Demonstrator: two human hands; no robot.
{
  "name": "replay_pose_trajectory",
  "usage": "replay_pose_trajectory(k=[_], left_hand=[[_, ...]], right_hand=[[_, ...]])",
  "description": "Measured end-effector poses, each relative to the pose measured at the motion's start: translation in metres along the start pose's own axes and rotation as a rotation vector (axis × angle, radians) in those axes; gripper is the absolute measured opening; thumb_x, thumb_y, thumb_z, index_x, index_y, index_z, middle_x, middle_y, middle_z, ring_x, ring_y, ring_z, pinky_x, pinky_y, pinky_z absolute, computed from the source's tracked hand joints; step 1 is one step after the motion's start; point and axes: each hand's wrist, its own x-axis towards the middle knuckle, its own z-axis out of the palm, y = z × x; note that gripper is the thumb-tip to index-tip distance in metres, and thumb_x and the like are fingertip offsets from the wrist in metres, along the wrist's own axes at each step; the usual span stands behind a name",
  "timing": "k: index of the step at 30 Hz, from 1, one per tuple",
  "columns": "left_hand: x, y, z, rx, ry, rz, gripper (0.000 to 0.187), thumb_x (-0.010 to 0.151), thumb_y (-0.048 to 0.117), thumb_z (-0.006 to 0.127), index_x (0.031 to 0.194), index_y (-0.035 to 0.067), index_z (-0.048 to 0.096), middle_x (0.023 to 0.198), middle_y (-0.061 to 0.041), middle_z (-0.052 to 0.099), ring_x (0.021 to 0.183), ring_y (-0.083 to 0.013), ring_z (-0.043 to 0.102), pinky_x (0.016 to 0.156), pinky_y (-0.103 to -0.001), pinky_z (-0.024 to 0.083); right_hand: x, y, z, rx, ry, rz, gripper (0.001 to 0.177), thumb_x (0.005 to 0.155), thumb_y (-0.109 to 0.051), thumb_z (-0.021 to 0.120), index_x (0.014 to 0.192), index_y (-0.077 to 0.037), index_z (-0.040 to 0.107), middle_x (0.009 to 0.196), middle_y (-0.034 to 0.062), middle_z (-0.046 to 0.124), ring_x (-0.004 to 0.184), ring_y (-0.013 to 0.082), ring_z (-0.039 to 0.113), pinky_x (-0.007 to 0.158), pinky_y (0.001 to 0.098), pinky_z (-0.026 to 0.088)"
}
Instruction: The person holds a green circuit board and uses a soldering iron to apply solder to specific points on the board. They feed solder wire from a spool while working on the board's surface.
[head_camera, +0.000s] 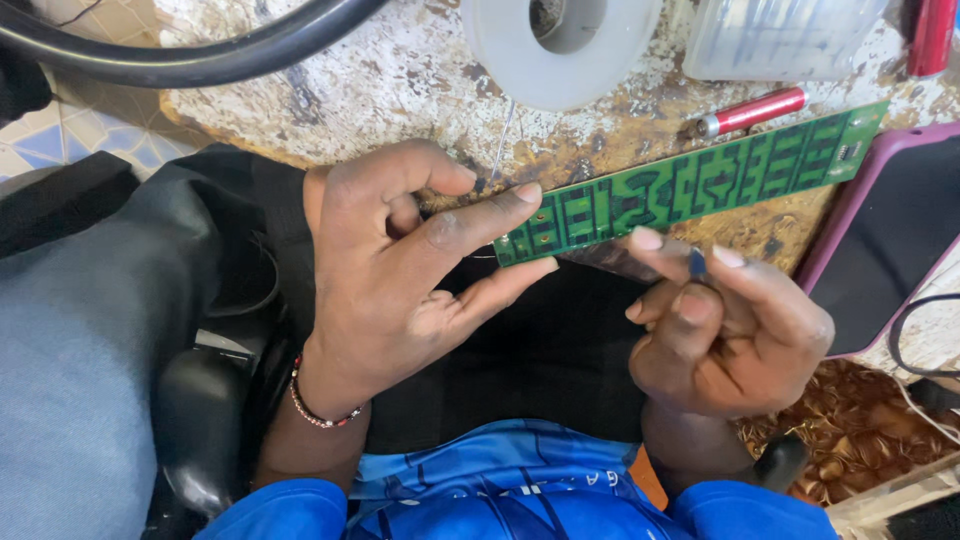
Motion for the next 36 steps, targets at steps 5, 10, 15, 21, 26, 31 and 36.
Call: replay_pose_trajectory(k=[5,10,15,21,26,31,36], left_hand=[[-0.002,-0.004,0.002,-0.035,-0.012,0.042,0.052,0.094,0.041,0.106,0.126,0.015,0.074,0.113,-0.012,0.052,0.06,-0.0148,0.028,0.061,-0.03,0.043],[-0.002,-0.006,0.004,-0.027,-0.012,0.045,0.052,0.092,0.042,0.106,0.124,0.016,0.076,0.11,-0.012,0.055,0.054,-0.0113,0.031,0.062,-0.03,0.045],[0.001,-0.008,0.005,-0.058,-0.018,0.04,0.049,0.092,0.043,0.104,0.122,0.015,0.077,0.105,-0.012,0.06,0.051,-0.0107,0.031,0.056,-0.029,0.041],[0.0,-0.009,0.006,-0.079,-0.017,0.04,0.049,0.093,0.038,0.108,0.121,0.012,0.078,0.109,-0.013,0.055,0.055,-0.0134,0.032,0.058,-0.03,0.045],[-0.001,-0.01,0.006,-0.079,-0.038,0.019,0.051,0.092,0.04,0.11,0.123,0.014,0.078,0.108,-0.01,0.054,0.054,-0.0132,0.032,0.056,-0.029,0.043],[-0.003,-0.012,0.006,-0.068,-0.046,0.027,0.054,0.092,0.042,0.112,0.125,0.016,0.077,0.109,-0.01,0.055,0.055,-0.0142,0.032,0.057,-0.03,0.044],[-0.004,-0.015,0.006,-0.031,-0.029,0.066,0.054,0.095,0.043,0.114,0.125,0.017,0.077,0.116,-0.01,0.051,0.057,-0.0143,0.031,0.061,-0.031,0.048]], right_hand=[[-0.001,-0.006,-0.004,-0.034,-0.036,0.109,0.024,0.112,-0.016,0.049,0.119,0.007,0.043,0.085,0.0359,0.065,0.061,0.028,0.068,0.055,0.03,0.053],[0.008,-0.007,-0.003,-0.019,-0.13,0.13,0.025,0.112,-0.01,0.05,0.123,0.013,0.047,0.086,0.0363,0.064,0.066,0.0307,0.07,0.052,0.0289,0.054],[0.013,-0.01,-0.002,-0.122,-0.186,0.123,0.009,0.104,0.013,0.056,0.104,0.018,0.063,0.073,0.0253,0.064,0.063,0.0285,0.07,0.058,0.0319,0.057],[0.015,-0.009,0.003,-0.278,-0.179,-0.015,0.02,0.107,-0.001,0.059,0.101,0.017,0.066,0.073,0.0244,0.064,0.06,0.0295,0.071,0.057,0.0352,0.054],[0.013,-0.01,0.002,-0.388,-0.192,-0.009,0.019,0.109,-0.002,0.062,0.103,0.013,0.07,0.08,0.0226,0.069,0.063,0.028,0.073,0.06,0.0342,0.053],[0.012,-0.01,0.002,-0.357,-0.213,0.016,0.02,0.11,-0.003,0.061,0.105,0.015,0.068,0.084,0.0249,0.067,0.065,0.0299,0.074,0.06,0.0355,0.055],[0.013,-0.015,0.0,-0.438,-0.245,0.066,0.016,0.111,-0.004,0.063,0.109,0.01,0.071,0.088,0.022,0.07,0.07,0.0283,0.076,0.065,0.0353,0.056]])
